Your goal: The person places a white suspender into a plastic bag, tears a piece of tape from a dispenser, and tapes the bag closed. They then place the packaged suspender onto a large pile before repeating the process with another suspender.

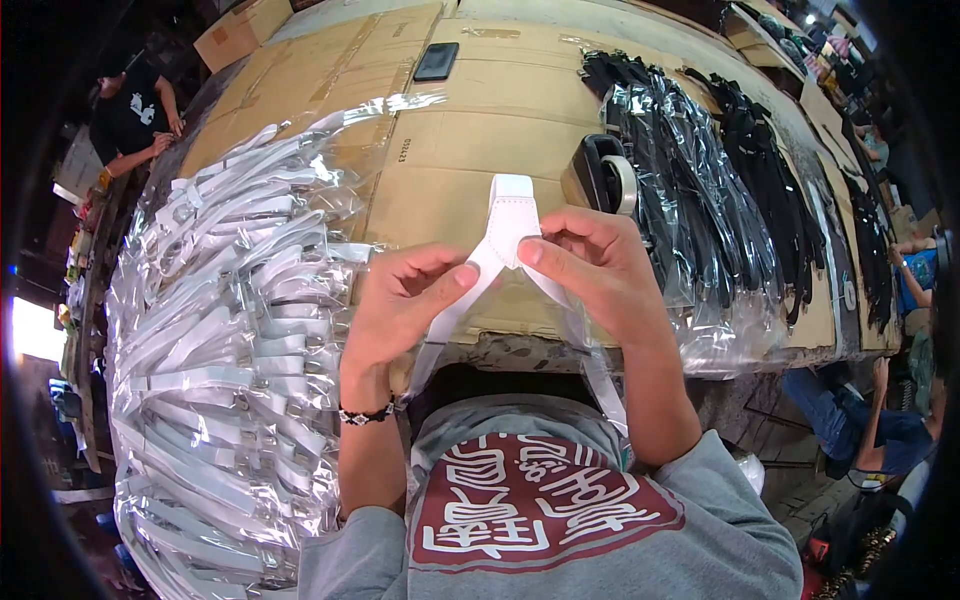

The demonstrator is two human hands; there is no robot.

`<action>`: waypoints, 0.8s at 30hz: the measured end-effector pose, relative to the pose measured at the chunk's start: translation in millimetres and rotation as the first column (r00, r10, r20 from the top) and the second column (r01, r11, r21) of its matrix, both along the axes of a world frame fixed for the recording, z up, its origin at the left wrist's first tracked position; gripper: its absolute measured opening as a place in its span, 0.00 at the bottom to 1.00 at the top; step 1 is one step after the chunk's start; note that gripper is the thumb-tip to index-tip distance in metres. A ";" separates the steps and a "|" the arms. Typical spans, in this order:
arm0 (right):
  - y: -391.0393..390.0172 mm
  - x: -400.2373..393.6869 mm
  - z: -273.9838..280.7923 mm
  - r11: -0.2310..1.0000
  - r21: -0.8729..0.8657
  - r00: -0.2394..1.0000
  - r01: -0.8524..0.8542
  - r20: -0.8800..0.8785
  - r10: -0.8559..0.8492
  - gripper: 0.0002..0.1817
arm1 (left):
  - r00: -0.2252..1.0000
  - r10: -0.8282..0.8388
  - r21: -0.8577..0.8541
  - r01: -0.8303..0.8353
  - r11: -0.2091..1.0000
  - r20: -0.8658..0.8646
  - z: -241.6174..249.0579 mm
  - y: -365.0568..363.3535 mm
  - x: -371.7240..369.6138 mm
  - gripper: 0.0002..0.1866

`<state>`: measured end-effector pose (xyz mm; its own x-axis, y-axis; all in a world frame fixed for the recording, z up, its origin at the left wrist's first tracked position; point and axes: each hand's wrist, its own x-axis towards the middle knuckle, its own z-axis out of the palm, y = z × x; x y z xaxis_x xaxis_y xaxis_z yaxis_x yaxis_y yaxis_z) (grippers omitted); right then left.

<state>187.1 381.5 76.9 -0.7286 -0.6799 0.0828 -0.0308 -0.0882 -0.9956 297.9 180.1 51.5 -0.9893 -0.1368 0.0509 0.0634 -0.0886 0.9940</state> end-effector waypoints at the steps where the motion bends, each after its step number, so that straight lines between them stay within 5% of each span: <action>1: 0.4 0.4 0.0 1.000 0.004 1.000 -0.016 0.020 0.016 0.08 | 1.000 0.011 0.015 -0.010 1.000 -0.012 -1.1 0.9 0.9 0.11; 10: 4.1 4.0 7.1 0.974 0.224 0.980 -0.026 -0.186 0.069 0.11 | 0.992 0.110 -0.064 -0.113 0.991 -0.056 16.4 11.8 1.7 0.07; 15: 6.6 2.8 5.6 0.980 0.194 0.953 -0.033 -0.290 0.089 0.12 | 0.997 0.065 -0.163 -0.071 0.984 -0.042 21.5 11.4 2.9 0.09; 24: 9.7 4.5 11.0 0.979 0.200 0.953 -0.049 -0.284 0.105 0.11 | 0.992 0.108 0.111 -0.100 0.989 -0.066 12.7 19.1 -2.7 0.08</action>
